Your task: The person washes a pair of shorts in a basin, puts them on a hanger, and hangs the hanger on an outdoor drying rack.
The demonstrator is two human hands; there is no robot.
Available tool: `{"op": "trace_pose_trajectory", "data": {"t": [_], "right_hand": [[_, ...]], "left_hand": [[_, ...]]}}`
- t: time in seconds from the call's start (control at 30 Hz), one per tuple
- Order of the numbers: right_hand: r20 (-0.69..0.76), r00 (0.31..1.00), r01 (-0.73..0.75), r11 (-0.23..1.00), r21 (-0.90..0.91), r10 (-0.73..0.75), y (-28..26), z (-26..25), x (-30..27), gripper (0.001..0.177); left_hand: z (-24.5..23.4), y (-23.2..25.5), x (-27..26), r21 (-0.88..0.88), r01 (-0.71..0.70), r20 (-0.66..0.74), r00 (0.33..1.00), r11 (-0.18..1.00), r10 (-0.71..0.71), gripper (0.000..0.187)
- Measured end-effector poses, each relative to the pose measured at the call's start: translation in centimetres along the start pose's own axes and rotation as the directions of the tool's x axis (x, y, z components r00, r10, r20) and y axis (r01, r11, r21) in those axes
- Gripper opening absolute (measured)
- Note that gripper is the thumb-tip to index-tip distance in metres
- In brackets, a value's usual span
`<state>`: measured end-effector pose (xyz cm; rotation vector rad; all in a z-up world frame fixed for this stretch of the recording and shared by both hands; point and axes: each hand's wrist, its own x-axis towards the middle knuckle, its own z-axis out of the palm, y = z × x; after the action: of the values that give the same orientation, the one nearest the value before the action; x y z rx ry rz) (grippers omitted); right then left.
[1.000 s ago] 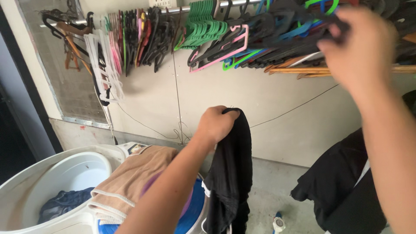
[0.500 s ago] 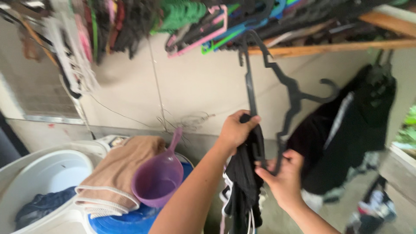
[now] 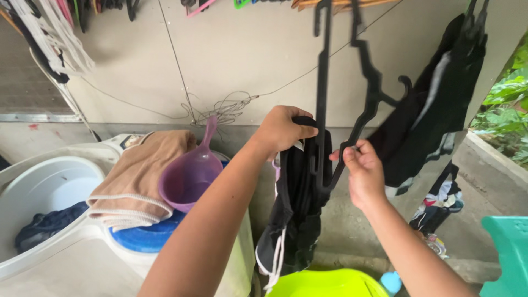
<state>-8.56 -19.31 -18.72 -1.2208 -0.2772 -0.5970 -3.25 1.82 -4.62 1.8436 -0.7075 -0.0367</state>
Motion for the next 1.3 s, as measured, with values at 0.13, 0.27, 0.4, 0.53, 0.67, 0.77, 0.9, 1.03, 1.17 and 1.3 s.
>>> {"op": "trace_pose_trajectory", "data": {"t": [0.13,0.27,0.4,0.53,0.67,0.77,0.9,1.03,1.17,1.3], "right_hand": [[0.091,0.995,-0.041,0.999,0.019,0.039,1.1,1.9,-1.7,0.011],[0.221,0.974,-0.049,0.999,-0.017,0.052,3.5,4.3,-2.6,0.015],[0.375,0.925,-0.008,0.991,-0.135,0.059,7.9,5.9,-4.8,0.010],[0.499,0.866,0.157,0.960,-0.231,-0.021,10.6,6.4,-4.8,0.012],[0.457,0.889,0.209,0.885,-0.417,0.006,4.7,1.5,0.2,0.008],[0.501,0.864,0.272,0.781,-0.562,0.059,-3.5,-0.5,2.7,0.013],[0.523,0.850,0.458,0.413,-0.787,0.055,-11.2,1.1,3.0,0.024],[0.613,0.787,0.616,0.162,-0.771,-0.070,-14.8,1.3,1.5,0.026],[0.620,0.766,0.628,-0.005,-0.778,-0.173,-16.1,0.0,0.8,0.020],[0.515,0.832,0.553,0.231,-0.801,-0.206,-16.2,-2.5,0.2,0.020]], "left_hand": [[-1.9,2.0,-2.6,0.303,0.083,-0.032,0.997,0.950,-0.077,0.041],[-4.9,3.9,-4.9,0.244,0.247,-0.175,0.962,0.938,-0.208,0.042],[-8.2,5.2,-6.8,-0.204,0.158,-0.213,0.956,0.966,-0.201,0.042],[-11.9,6.5,-10.0,0.059,0.049,-0.269,0.963,0.997,-0.032,0.040],[-16.4,5.2,-14.1,0.248,-0.012,-0.332,0.938,0.969,0.097,0.040],[-18.0,3.2,-15.3,0.445,0.076,-0.359,0.928,0.892,0.100,0.041],[-17.3,0.8,-15.0,0.414,0.221,-0.417,0.908,0.883,-0.032,0.044],[-14.4,1.2,-13.8,0.600,0.054,-0.360,0.910,0.799,0.208,0.054],[-11.9,4.7,-14.1,0.654,0.177,-0.230,0.973,0.736,-0.030,0.057],[-9.8,5.2,-12.7,0.736,0.031,0.026,0.997,0.676,-0.075,0.060]]}}
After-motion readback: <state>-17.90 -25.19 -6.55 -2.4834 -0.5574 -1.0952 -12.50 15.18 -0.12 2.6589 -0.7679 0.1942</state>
